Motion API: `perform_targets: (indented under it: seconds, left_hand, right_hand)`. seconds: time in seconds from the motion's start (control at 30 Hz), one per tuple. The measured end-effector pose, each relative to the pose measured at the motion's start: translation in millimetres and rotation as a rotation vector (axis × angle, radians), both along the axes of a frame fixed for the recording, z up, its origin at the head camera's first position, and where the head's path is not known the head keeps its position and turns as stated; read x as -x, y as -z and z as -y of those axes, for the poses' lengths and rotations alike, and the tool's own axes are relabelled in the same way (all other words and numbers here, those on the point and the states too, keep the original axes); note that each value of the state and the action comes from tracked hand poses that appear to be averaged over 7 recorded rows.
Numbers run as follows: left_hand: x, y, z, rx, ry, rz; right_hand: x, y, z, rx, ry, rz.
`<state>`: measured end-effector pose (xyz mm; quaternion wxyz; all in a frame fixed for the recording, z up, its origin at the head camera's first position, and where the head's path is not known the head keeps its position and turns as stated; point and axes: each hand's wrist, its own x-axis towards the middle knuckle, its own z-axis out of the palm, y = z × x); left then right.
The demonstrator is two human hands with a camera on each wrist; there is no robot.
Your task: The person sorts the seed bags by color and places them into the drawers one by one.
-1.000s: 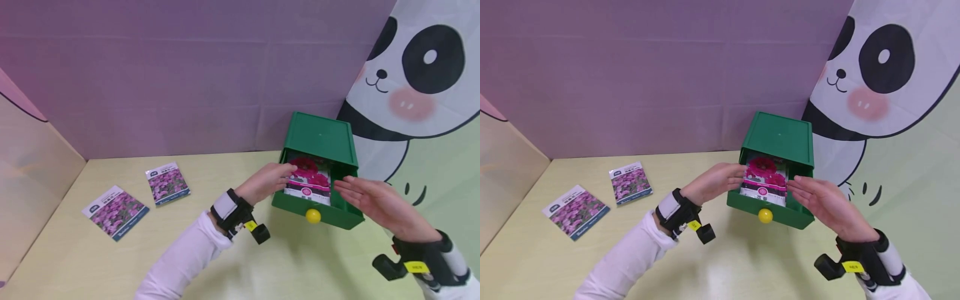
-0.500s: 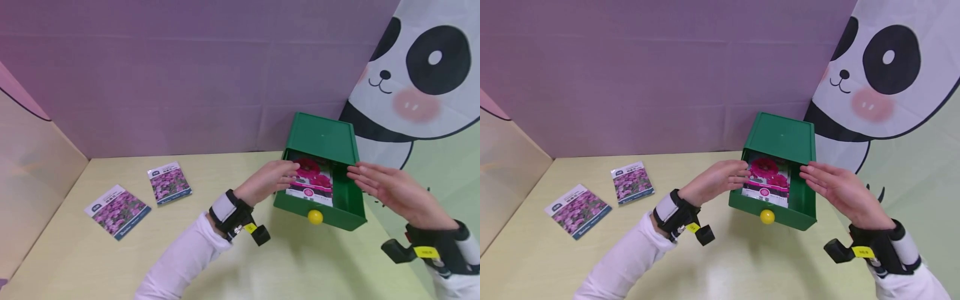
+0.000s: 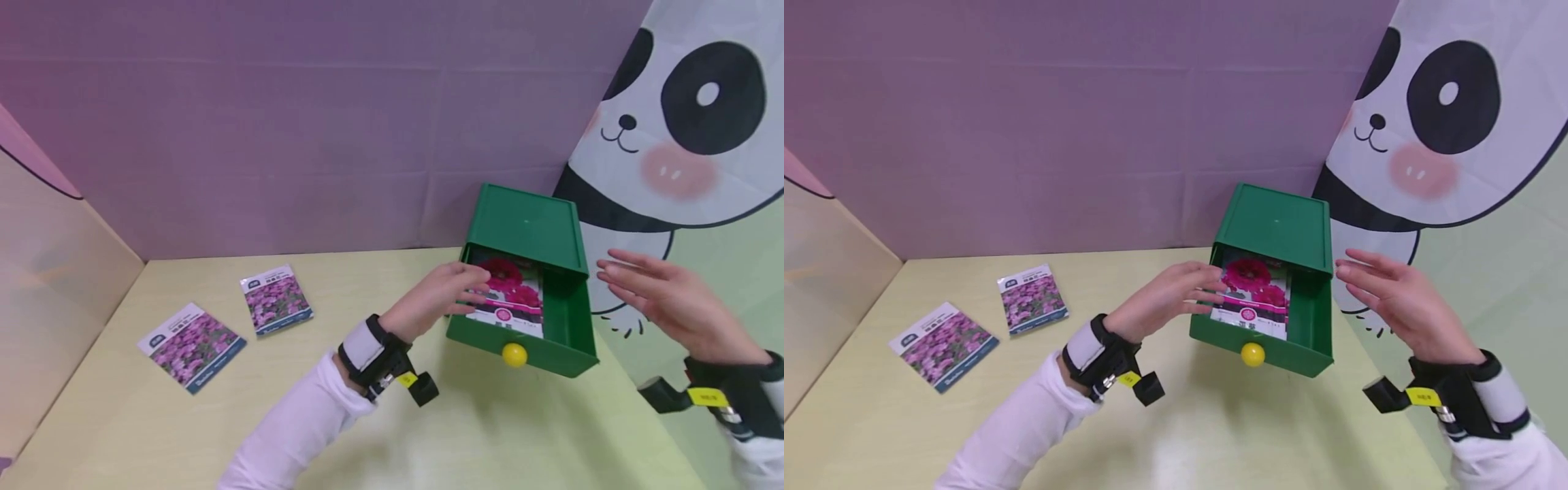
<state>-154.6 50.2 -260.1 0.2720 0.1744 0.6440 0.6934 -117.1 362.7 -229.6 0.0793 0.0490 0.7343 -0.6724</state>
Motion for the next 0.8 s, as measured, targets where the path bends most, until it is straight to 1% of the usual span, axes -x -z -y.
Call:
perform_targets:
  seconds: [0.13, 0.27, 0.37, 0.5, 0.53, 0.6, 0.77, 0.8]
  left_hand:
    - [-1.2, 0.4, 2, -0.001, 0.003, -0.007]
    - [-2.4, 1.5, 4, -0.009, 0.011, -0.012]
    - [-3.6, 2.5, 4, -0.012, 0.024, -0.003]
    - [-5.7, 5.0, 5, -0.034, 0.062, 0.036]
    - [-6.3, 5.7, 5, -0.042, 0.074, 0.051]
    - [-7.8, 7.1, 5, -0.063, 0.103, 0.074]
    - [-12.5, 7.6, 6, -0.059, 0.137, 0.09]
    - [-13.3, 8.0, 6, -0.052, 0.139, 0.089]
  right_hand:
    - [5.5, 2.3, -6, -0.142, 0.029, -0.009]
    - [13.0, 8.1, -16, -0.241, 0.045, 0.014]
    - [18.1, 12.7, -23, -0.236, 0.056, 0.035]
    - [23.7, 16.2, -28, -0.145, 0.043, 0.049]
    - [25.9, 17.1, -29, -0.151, 0.043, 0.058]
    - [30.4, 18.8, -32, -0.206, 0.037, 0.068]
    - [41.7, 23.3, -38, -0.478, 0.039, 0.109]
    - [43.3, 23.8, -40, -0.518, 0.035, 0.116]
